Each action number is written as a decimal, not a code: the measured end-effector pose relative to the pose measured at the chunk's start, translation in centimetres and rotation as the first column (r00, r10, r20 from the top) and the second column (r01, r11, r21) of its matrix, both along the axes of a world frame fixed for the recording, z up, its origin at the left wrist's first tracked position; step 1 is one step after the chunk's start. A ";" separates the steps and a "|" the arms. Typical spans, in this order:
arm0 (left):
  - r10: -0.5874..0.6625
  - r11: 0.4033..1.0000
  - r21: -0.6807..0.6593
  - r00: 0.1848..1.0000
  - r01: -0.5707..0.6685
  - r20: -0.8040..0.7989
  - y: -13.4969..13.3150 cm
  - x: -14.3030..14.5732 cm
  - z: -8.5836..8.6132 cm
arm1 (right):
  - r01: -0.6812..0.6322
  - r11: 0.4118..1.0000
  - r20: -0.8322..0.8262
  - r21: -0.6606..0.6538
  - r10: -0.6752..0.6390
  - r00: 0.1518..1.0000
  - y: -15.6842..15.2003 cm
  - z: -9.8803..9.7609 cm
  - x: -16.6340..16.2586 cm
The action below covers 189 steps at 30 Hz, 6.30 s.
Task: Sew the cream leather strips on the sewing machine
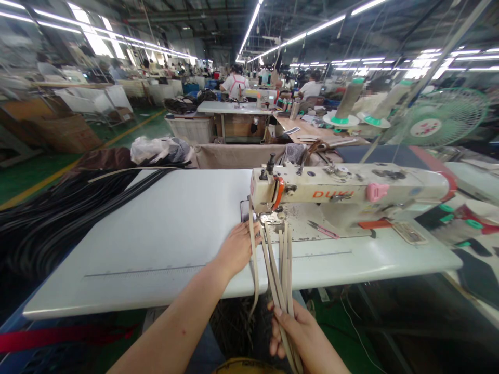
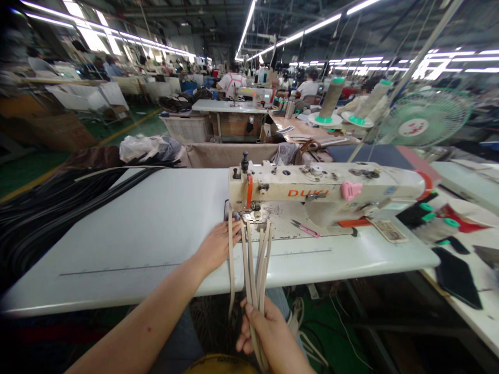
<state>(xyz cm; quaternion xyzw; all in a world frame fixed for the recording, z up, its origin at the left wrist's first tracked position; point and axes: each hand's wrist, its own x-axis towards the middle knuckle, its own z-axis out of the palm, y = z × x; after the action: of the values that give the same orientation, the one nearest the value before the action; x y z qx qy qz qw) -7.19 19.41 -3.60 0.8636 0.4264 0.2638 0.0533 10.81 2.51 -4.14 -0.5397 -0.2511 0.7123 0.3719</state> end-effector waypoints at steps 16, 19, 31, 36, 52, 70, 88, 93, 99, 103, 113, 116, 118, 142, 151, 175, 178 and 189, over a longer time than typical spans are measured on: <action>-0.002 1.000 -0.016 1.000 0.003 0.008 0.0 0.0 0.0 | -0.011 1.000 -0.007 -0.007 0.011 1.000 -0.1 0.0 -0.1; 0.002 1.000 -0.014 1.000 -0.001 0.003 0.0 0.0 0.0 | -0.010 1.000 -0.010 -0.011 0.010 1.000 -0.1 0.0 -0.1; 0.000 1.000 -0.001 1.000 0.000 0.007 0.1 0.0 -0.3 | 0.008 1.000 -0.016 -0.011 -0.008 1.000 -0.4 1.8 -0.2; 0.005 1.000 -0.005 1.000 -0.005 0.008 0.1 0.0 -0.2 | -0.003 0.999 -0.034 -0.037 0.001 0.999 -0.2 1.0 -0.2; 0.005 1.000 -0.011 1.000 -0.005 0.016 0.1 0.0 -0.3 | -0.080 0.997 0.055 0.014 0.079 0.995 0.2 0.3 1.0; 0.015 1.000 -0.012 1.000 -0.015 0.008 0.0 0.0 -0.2 | 0.059 0.996 -0.037 0.067 -0.056 0.998 -0.7 2.7 0.6; 0.016 1.000 -0.014 1.000 -0.016 -0.002 0.1 0.1 -0.2 | -0.010 0.998 -0.072 0.061 0.015 0.997 -0.4 2.4 0.6; 0.030 0.999 -0.029 0.999 -0.030 -0.020 0.1 0.1 -0.3 | -0.043 0.995 -0.077 0.090 0.050 0.996 -0.1 1.9 0.7; 0.024 1.000 -0.017 0.999 -0.025 -0.026 0.2 0.0 -0.6 | -0.052 0.997 -0.061 0.064 0.056 0.997 0.2 2.1 0.5; 0.033 0.999 -0.021 0.999 -0.033 -0.034 0.1 0.1 -0.5 | -0.007 0.999 -0.050 0.049 0.010 0.999 0.8 1.9 0.1; 0.027 0.999 -0.023 1.000 -0.026 0.003 0.1 -0.1 -0.5 | 0.050 0.997 -0.063 0.062 -0.046 0.997 1.6 1.6 -0.3; 0.019 1.000 -0.019 1.000 -0.019 0.000 0.2 -0.1 -0.6 | 0.062 0.997 -0.066 0.052 -0.058 0.996 1.8 1.5 -0.5; 0.004 1.000 -0.011 1.000 -0.004 -0.008 0.2 -0.1 -0.5 | 0.063 0.997 -0.065 0.051 -0.059 0.996 2.1 1.4 -0.7; 0.017 1.000 -0.019 1.000 -0.017 -0.013 0.0 0.0 -0.5 | 0.039 0.996 -0.051 0.078 -0.035 0.998 1.4 1.6 -0.6; 0.003 1.000 -0.009 1.000 -0.004 -0.014 0.0 0.0 -0.1 | 0.012 0.998 -0.046 0.070 -0.008 0.999 0.7 2.0 -0.2; -0.002 1.000 -0.016 1.000 0.002 0.001 0.2 -0.1 -0.3 | -0.021 0.998 -0.069 0.066 0.026 0.997 0.1 0.6 -0.2; -0.005 1.000 -0.011 1.000 0.005 -0.012 0.2 0.0 -0.2 | -0.025 0.998 -0.064 0.060 0.029 0.998 0.0 0.4 -0.2; -0.005 1.000 -0.011 1.000 0.005 0.001 0.3 -0.1 -0.5 | -0.037 0.998 -0.060 0.050 0.040 0.997 0.1 0.4 -0.2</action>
<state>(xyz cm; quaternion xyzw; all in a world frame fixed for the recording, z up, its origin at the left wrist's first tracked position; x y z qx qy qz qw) -7.31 19.70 -4.13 0.8643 0.4255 0.2616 0.0586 10.63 2.64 -3.74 -0.5035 -0.2670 0.7292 0.3787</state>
